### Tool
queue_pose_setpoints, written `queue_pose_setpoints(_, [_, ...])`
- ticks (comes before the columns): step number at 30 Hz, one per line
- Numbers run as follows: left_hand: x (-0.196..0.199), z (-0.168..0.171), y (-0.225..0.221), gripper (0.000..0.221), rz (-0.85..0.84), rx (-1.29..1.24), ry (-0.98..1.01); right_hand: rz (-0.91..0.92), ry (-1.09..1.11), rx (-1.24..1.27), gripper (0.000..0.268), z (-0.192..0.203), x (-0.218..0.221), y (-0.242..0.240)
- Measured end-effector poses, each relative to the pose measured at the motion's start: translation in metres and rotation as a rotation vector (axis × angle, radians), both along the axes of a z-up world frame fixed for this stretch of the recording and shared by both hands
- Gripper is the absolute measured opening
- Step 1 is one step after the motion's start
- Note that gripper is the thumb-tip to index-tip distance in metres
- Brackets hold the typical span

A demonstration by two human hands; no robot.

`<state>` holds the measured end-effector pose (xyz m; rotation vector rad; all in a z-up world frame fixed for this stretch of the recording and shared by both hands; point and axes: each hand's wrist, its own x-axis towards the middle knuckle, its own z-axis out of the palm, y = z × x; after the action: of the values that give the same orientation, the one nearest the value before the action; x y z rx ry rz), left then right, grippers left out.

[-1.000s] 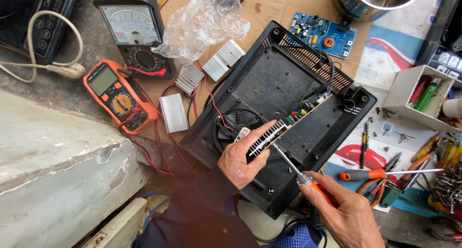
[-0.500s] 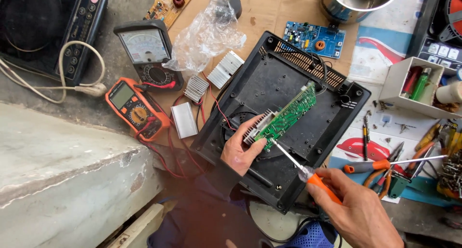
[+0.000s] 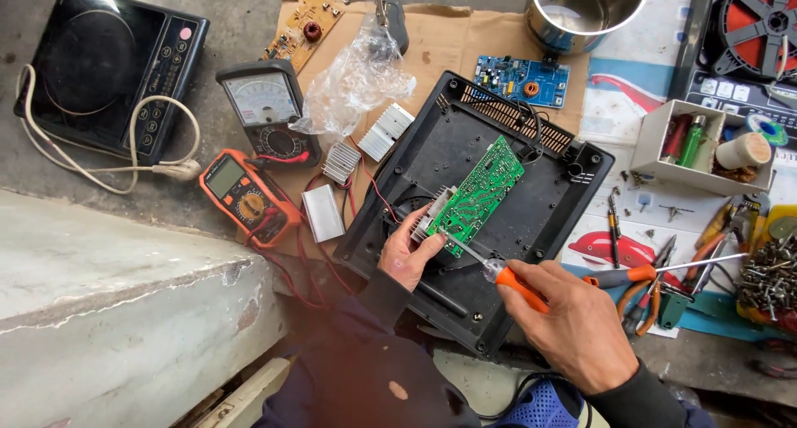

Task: Disassembling or assembling an induction cooker by manipulating screws on the internal circuit board with a screwdriver.

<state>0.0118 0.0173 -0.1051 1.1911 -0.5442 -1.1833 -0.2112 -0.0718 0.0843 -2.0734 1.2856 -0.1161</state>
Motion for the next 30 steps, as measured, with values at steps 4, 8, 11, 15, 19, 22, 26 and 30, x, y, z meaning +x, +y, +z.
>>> queue_pose_setpoints(4, [0.000, -0.004, 0.000, 0.064, -0.004, 0.021, -0.004, -0.001, 0.019, 0.046, 0.036, 0.003, 0.000, 0.000])
queue_pose_setpoints(8, [-0.001, -0.003, 0.000, 0.063, 0.000, 0.033, -0.002, -0.006, -0.016, 0.043, 0.034, 0.004, 0.002, 0.000])
queue_pose_setpoints(11, [0.000, 0.007, -0.001, 0.063, -0.017, 0.052, -0.054, -0.018, -0.020, 0.059, 0.034, 0.004, 0.002, -0.001])
queue_pose_setpoints(15, [0.000, 0.026, -0.001, 0.062, -0.039, 0.090, -0.215, 0.041, 0.038, -0.035, 0.037, 0.001, -0.001, 0.001])
queue_pose_setpoints(19, [-0.001, 0.065, -0.004, 0.062, -0.080, 0.127, -0.294, 0.214, 0.173, -0.367, 0.042, 0.009, -0.007, 0.007])
queue_pose_setpoints(22, [-0.005, 0.084, -0.005, 0.061, -0.087, 0.176, -0.466, 0.256, 0.233, -0.523, 0.044, 0.004, -0.014, 0.013])
queue_pose_setpoints(26, [-0.012, 0.093, -0.007, 0.064, -0.087, 0.148, -0.509, 0.127, 0.125, -0.394, 0.039, -0.019, -0.028, 0.022])
queue_pose_setpoints(30, [-0.013, 0.093, -0.005, 0.067, -0.099, 0.179, -0.530, 0.152, 0.151, -0.441, 0.040, -0.031, -0.035, 0.027])
